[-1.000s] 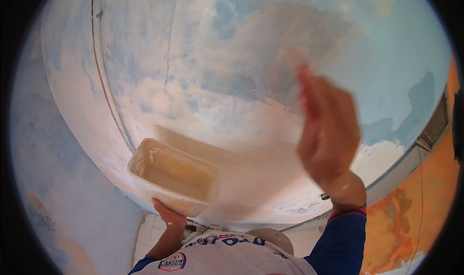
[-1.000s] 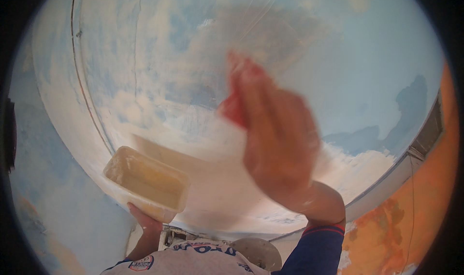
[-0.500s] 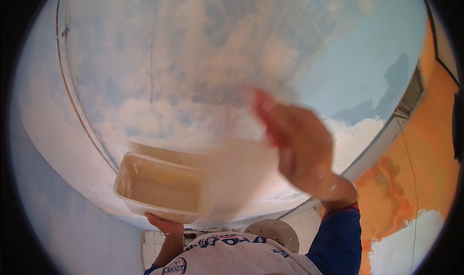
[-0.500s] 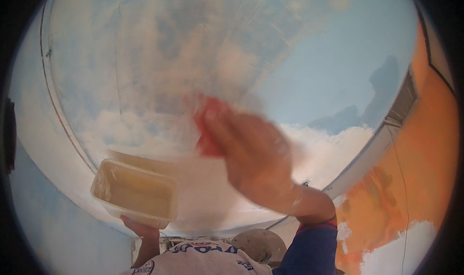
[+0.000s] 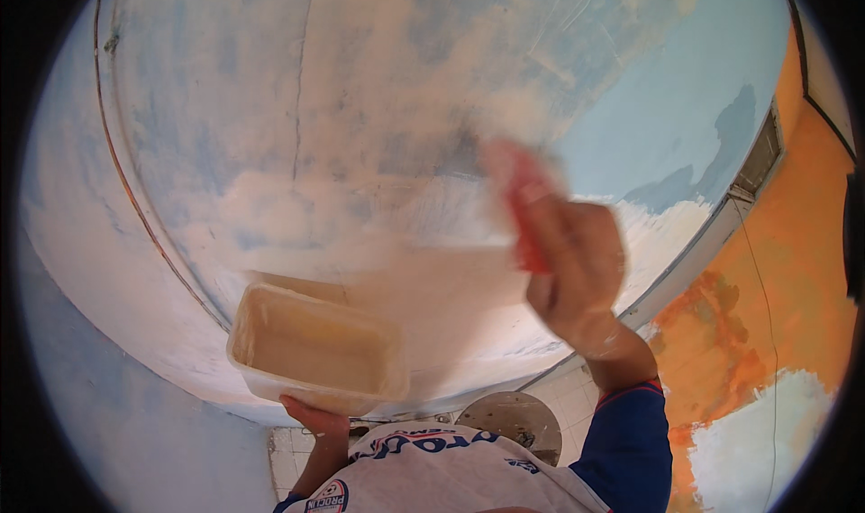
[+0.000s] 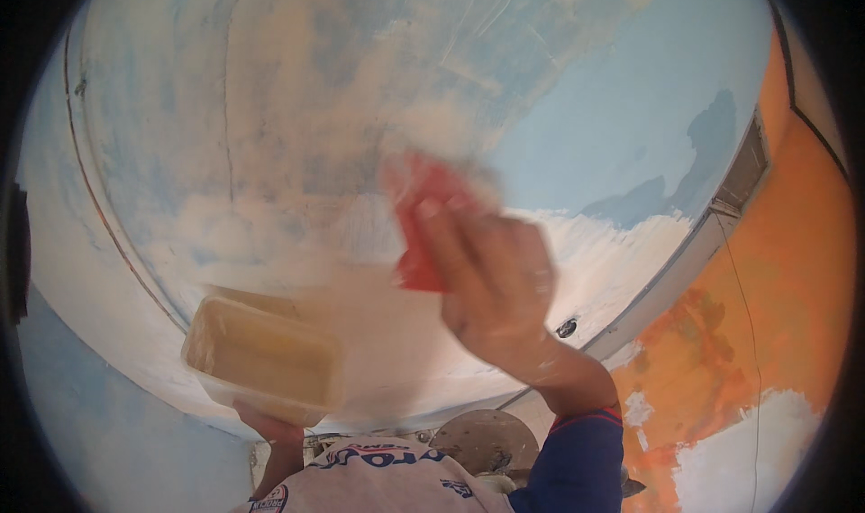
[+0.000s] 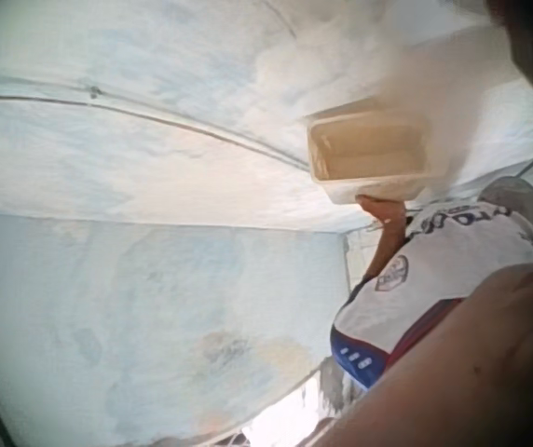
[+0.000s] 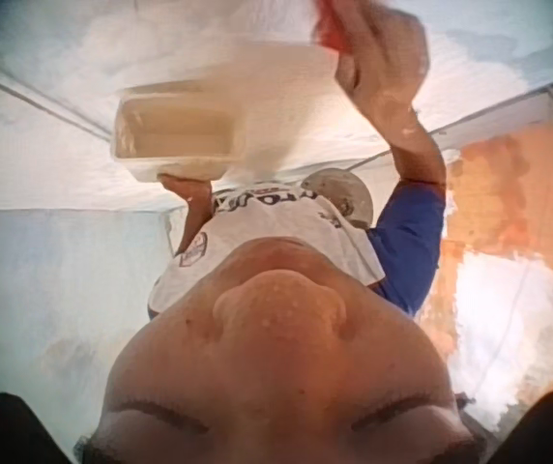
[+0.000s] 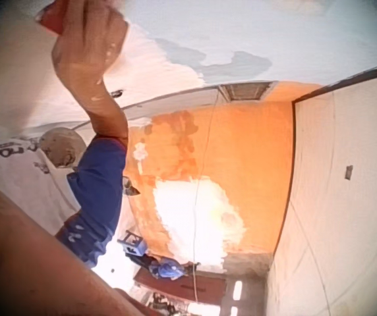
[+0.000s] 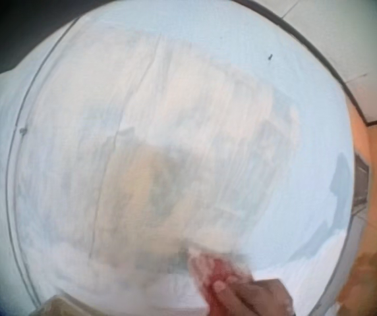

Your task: The person applies putty to a wall using a plastic spreader. The person repeatedly dips the spreader into a container of white putty and smooths it across the upper wall and ceiling joints.

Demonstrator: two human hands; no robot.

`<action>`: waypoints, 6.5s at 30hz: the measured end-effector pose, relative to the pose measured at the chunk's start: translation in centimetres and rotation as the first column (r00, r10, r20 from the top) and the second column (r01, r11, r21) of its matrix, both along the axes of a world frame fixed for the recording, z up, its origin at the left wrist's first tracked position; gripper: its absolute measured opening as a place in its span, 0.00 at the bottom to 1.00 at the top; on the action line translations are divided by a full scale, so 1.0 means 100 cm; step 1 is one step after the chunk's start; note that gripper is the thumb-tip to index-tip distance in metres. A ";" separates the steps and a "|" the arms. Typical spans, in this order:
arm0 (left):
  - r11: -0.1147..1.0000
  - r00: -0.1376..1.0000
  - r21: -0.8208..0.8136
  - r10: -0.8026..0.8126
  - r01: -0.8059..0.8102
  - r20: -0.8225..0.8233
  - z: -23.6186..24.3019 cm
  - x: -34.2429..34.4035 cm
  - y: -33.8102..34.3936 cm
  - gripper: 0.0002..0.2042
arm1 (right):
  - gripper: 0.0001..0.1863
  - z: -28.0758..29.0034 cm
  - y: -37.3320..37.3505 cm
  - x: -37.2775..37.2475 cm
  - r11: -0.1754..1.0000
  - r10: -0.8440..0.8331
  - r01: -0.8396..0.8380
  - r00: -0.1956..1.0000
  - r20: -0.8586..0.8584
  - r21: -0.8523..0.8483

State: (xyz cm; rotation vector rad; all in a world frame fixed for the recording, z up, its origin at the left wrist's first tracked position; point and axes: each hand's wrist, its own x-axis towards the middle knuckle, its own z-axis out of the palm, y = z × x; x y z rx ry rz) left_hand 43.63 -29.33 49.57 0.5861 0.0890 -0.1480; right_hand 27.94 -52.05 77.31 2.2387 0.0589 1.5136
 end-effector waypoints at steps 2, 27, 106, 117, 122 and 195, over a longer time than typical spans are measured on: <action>0.999 1.000 -0.038 -0.010 0.010 0.004 0.000 -0.003 0.001 0.36 | 0.29 0.020 -0.008 0.002 0.997 -0.059 0.063 0.994 0.090 -0.045; 0.998 0.995 -0.031 -0.061 0.059 -0.076 0.002 0.002 0.009 0.35 | 0.27 -0.009 -0.010 0.005 0.983 -0.018 0.040 0.992 0.127 -0.177; 0.994 0.997 -0.089 -0.063 0.059 -0.038 -0.029 -0.020 -0.003 0.38 | 0.12 0.255 -0.131 -0.058 0.988 0.112 -0.027 0.799 0.591 -0.151; 0.994 0.982 -0.037 -0.097 0.105 0.160 -0.058 -0.013 -0.034 0.35 | 0.23 0.029 -0.096 -0.046 0.913 -0.115 0.090 0.992 -0.041 -0.398; 0.981 0.987 -0.131 -0.136 0.146 0.081 -0.053 -0.020 -0.034 0.41 | 0.08 0.162 -0.102 -0.068 0.965 0.091 0.011 0.922 0.375 -0.261; 0.981 0.986 -0.123 -0.141 0.151 0.088 -0.040 -0.022 0.017 0.41 | 0.13 0.203 -0.008 0.038 0.921 0.162 -0.021 0.929 0.334 -0.388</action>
